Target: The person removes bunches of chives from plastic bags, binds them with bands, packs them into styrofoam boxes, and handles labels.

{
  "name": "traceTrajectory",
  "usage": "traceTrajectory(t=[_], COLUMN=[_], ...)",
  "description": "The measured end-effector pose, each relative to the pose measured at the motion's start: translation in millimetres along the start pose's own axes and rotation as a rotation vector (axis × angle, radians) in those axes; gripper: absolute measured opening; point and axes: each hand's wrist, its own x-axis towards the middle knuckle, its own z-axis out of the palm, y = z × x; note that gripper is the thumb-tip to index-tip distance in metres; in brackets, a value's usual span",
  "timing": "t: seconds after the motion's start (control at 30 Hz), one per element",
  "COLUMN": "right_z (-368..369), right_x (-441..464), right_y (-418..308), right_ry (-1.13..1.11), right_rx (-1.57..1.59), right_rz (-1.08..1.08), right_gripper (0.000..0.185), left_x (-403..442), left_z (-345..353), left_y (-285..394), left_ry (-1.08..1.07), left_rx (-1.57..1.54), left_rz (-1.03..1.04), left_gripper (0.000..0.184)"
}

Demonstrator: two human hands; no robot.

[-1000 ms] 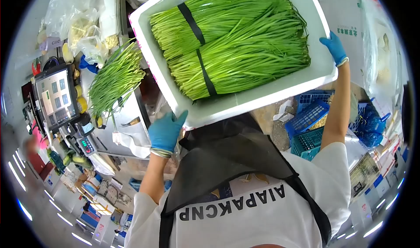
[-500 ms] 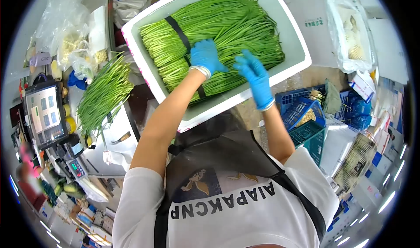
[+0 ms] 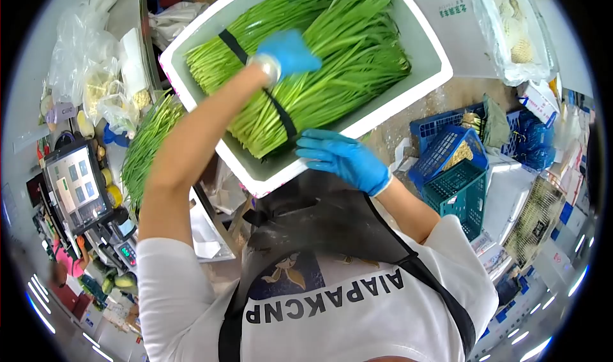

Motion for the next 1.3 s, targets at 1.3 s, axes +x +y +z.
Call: traceTrajectory(t=[1.3], right_z=[236.8], right_x=[394.0], right_y=[232.1], right_ry=[-0.998], right_rx=[-2.014], right_rz=[-1.015], right_gripper=[0.038], left_x=[-412.7], left_z=[-46.4], left_y=[-394.2], left_ry=[0.961], left_rx=[-0.214], left_rz=[-0.248], left_gripper=[0.054])
